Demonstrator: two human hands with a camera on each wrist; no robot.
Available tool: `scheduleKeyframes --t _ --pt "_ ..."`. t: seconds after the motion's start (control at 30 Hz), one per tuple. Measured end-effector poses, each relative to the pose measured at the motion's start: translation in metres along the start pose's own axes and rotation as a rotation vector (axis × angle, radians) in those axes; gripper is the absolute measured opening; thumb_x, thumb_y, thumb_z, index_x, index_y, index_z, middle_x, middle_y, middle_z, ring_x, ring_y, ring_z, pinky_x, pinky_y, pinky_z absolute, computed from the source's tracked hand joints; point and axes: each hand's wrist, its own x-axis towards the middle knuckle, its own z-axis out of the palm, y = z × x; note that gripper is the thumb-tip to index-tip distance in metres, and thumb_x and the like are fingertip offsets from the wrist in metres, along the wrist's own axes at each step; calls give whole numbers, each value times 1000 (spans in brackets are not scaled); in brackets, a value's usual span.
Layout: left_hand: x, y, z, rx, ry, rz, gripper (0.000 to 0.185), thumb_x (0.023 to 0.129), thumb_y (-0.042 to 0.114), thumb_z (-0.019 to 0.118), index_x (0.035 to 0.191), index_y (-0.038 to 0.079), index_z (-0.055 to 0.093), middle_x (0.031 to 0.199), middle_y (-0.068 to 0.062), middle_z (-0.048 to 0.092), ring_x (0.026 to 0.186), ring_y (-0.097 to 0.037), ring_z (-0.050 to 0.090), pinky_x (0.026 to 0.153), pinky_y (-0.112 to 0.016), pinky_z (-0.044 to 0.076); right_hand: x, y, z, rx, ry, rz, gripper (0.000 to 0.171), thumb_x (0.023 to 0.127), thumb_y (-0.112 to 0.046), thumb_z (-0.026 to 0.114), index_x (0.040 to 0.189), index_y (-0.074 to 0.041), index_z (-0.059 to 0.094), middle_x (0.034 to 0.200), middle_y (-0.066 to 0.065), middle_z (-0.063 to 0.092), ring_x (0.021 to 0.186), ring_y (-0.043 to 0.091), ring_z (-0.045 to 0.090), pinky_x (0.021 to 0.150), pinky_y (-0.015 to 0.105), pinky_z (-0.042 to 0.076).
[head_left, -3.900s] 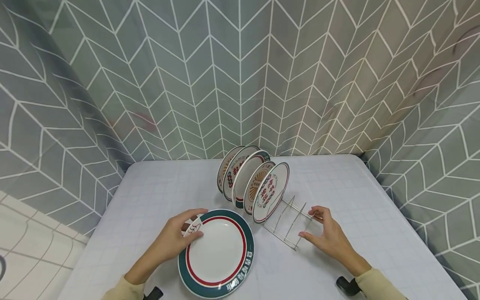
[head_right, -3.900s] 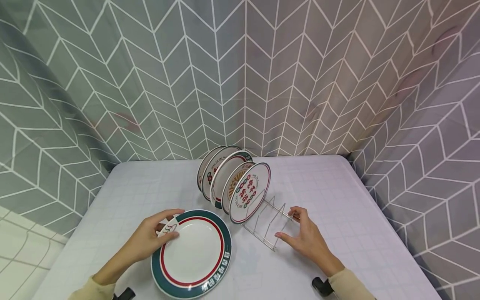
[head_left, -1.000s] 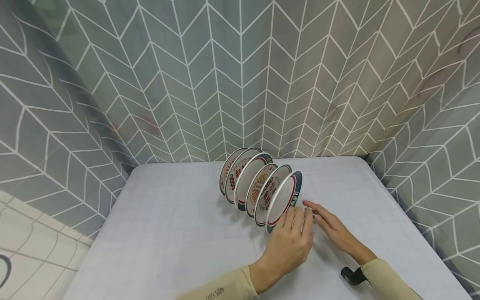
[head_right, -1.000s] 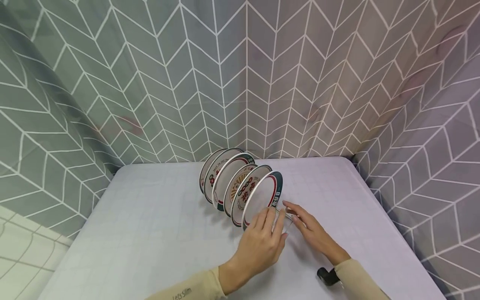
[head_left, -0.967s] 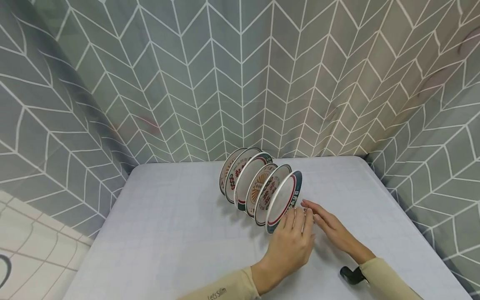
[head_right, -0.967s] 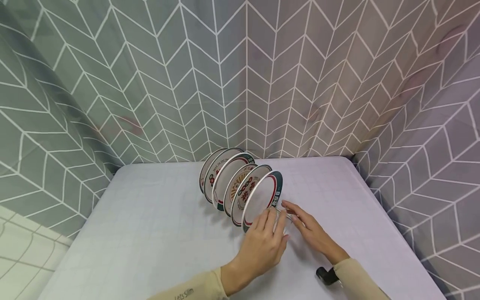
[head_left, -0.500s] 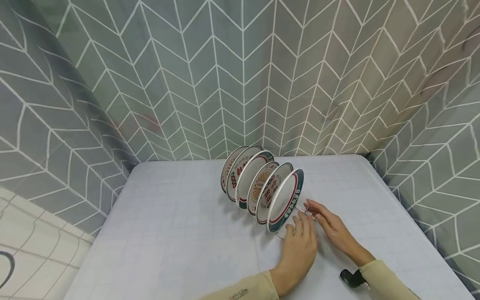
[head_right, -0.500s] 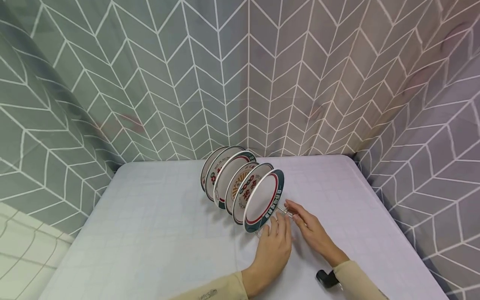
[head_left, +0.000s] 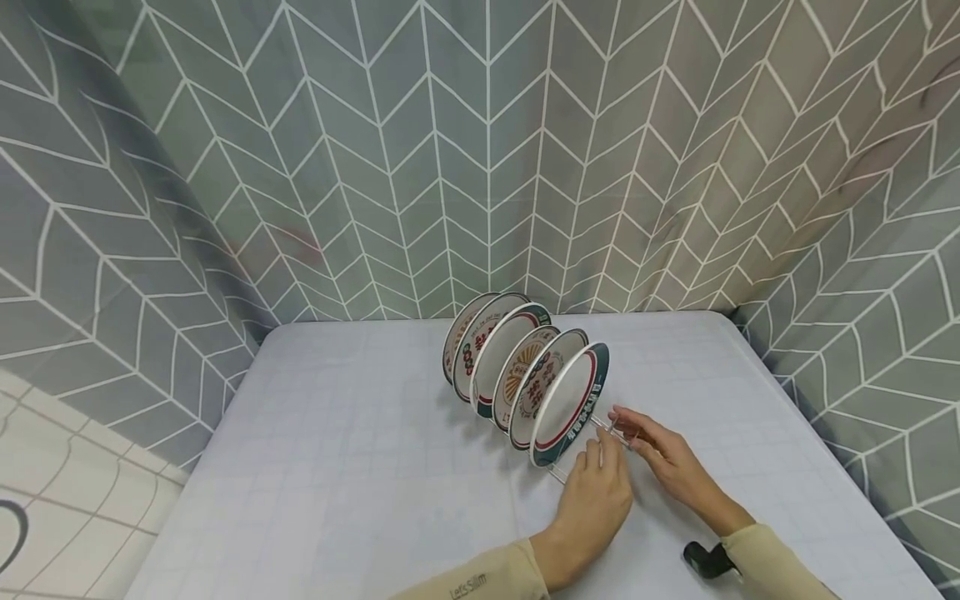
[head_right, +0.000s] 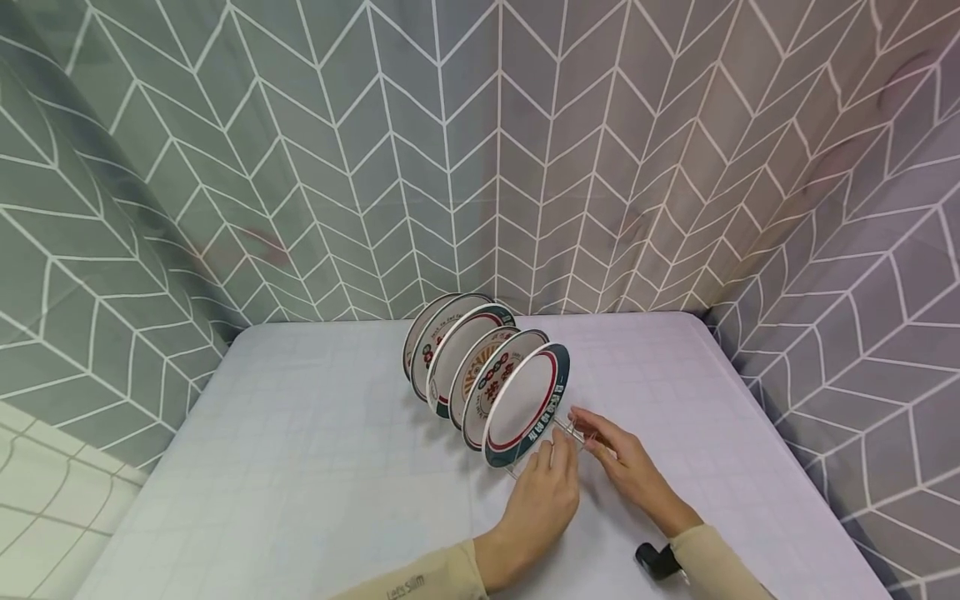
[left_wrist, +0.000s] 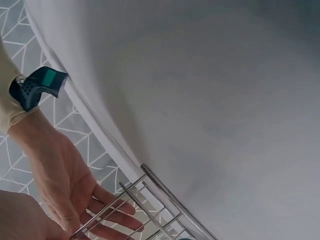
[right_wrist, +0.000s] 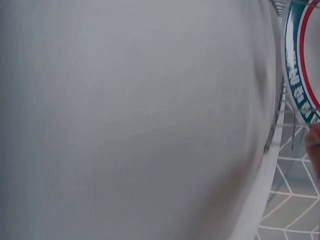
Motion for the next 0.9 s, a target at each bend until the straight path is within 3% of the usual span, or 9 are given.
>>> scheduleKeyframes --t 0.1,0.27,0.43,0.63,0.77,0.9 --pt "-4 -4 -4 -41 14 8 47 93 7 20 112 -2 63 109 -14 59 86 -16 55 66 -22 45 -2 -2 -3 -38 -18 -15 47 82 15 56 127 7 49 115 21 61 109 6 57 82 18 48" --pt "-19 -16 -9 -144 -23 49 51 97 6 13 123 -2 56 113 -11 58 89 -15 55 70 -22 46 -7 -8 -1 -45 -36 -60 47 77 8 66 122 2 54 112 12 63 101 12 62 77 27 53" --pt "-39 -31 -16 -215 -101 118 44 97 14 27 131 -3 47 120 -11 54 105 -19 55 82 -25 49 -14 -18 8 -37 -42 -121 55 67 10 74 118 -2 55 116 12 59 105 18 60 82 23 51" --pt "-56 -45 -25 -281 -123 118 54 82 22 60 131 0 49 129 -20 48 124 -34 46 87 -29 49 -19 -30 22 -35 16 -215 63 57 6 81 114 -5 58 124 16 54 115 24 54 89 13 44" --pt "-62 -50 -28 -363 -128 75 68 71 23 73 132 4 49 134 -27 43 128 -40 40 90 -34 49 -23 -39 27 -63 25 -181 60 61 2 81 114 -8 57 125 16 54 116 21 53 89 12 43" --pt "-65 -52 -30 -373 -126 78 67 73 24 73 133 5 48 134 -25 44 128 -38 40 92 -35 48 -28 -49 30 -97 33 -114 60 68 -2 78 122 -12 54 126 15 54 113 13 55 87 10 44"
